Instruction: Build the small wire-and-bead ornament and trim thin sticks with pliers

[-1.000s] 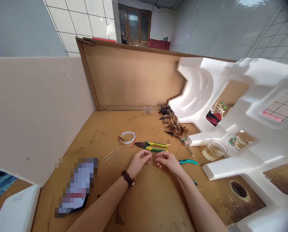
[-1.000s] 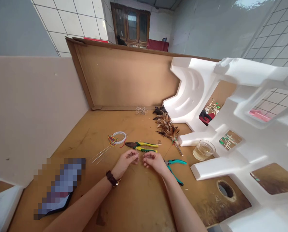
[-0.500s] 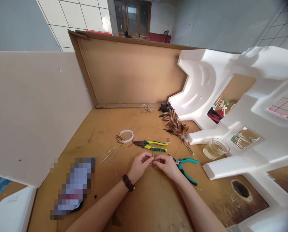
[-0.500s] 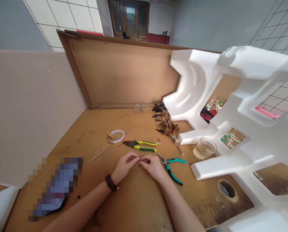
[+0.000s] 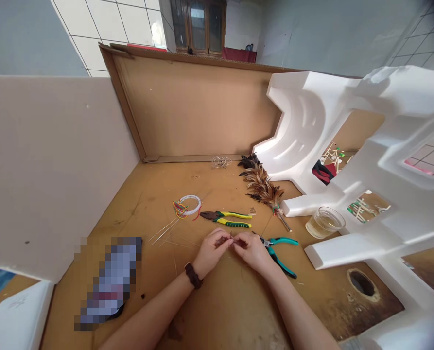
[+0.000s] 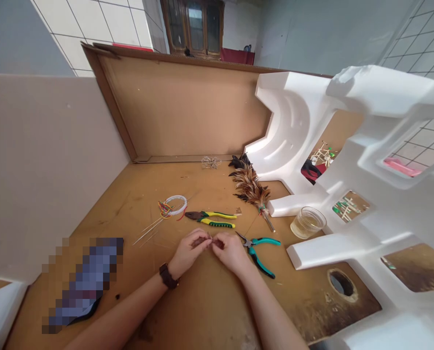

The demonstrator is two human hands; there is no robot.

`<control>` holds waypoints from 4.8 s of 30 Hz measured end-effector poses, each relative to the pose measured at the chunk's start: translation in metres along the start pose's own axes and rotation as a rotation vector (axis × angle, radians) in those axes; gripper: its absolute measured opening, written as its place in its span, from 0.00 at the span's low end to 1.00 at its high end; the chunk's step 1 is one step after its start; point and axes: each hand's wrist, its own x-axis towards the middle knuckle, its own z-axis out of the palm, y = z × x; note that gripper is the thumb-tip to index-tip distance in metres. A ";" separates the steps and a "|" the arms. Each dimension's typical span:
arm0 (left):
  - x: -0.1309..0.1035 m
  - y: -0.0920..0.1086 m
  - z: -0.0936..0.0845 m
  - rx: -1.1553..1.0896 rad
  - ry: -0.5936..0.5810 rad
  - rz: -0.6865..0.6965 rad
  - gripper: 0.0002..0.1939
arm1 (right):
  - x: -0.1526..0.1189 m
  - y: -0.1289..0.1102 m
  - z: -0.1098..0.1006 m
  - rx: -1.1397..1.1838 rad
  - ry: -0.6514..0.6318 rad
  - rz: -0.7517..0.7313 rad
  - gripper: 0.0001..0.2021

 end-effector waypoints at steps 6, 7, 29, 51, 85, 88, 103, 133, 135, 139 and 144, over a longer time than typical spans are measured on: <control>0.001 -0.001 0.000 0.065 -0.002 -0.014 0.06 | 0.000 0.002 0.003 -0.021 -0.017 0.018 0.05; 0.001 -0.001 0.000 0.064 -0.003 -0.012 0.06 | 0.000 0.001 0.003 -0.030 -0.004 0.015 0.05; 0.006 -0.004 -0.004 -0.425 -0.081 -0.420 0.13 | 0.004 0.004 0.003 0.785 -0.244 0.404 0.14; 0.000 -0.005 0.000 0.143 -0.028 -0.053 0.07 | 0.001 0.014 0.010 0.054 -0.076 0.090 0.06; 0.003 0.002 0.001 -0.493 0.010 -0.356 0.14 | -0.012 -0.002 -0.029 0.178 -0.125 0.265 0.15; 0.003 -0.001 0.001 -0.534 -0.021 -0.380 0.15 | -0.033 0.005 -0.055 -0.188 -0.058 0.253 0.20; 0.001 -0.003 -0.004 -0.632 -0.158 -0.326 0.14 | -0.060 0.031 -0.077 -0.873 -0.375 0.265 0.33; -0.005 0.018 -0.005 -0.604 -0.494 -0.366 0.16 | -0.026 -0.014 -0.092 0.554 -0.649 0.586 0.18; -0.005 0.020 -0.005 -0.602 -0.501 -0.370 0.16 | -0.025 -0.015 -0.092 0.558 -0.654 0.587 0.18; -0.006 0.021 -0.005 -0.590 -0.532 -0.369 0.15 | -0.025 -0.017 -0.089 0.548 -0.650 0.595 0.16; -0.006 0.021 -0.005 -0.591 -0.538 -0.371 0.14 | -0.025 -0.014 -0.087 0.572 -0.660 0.588 0.19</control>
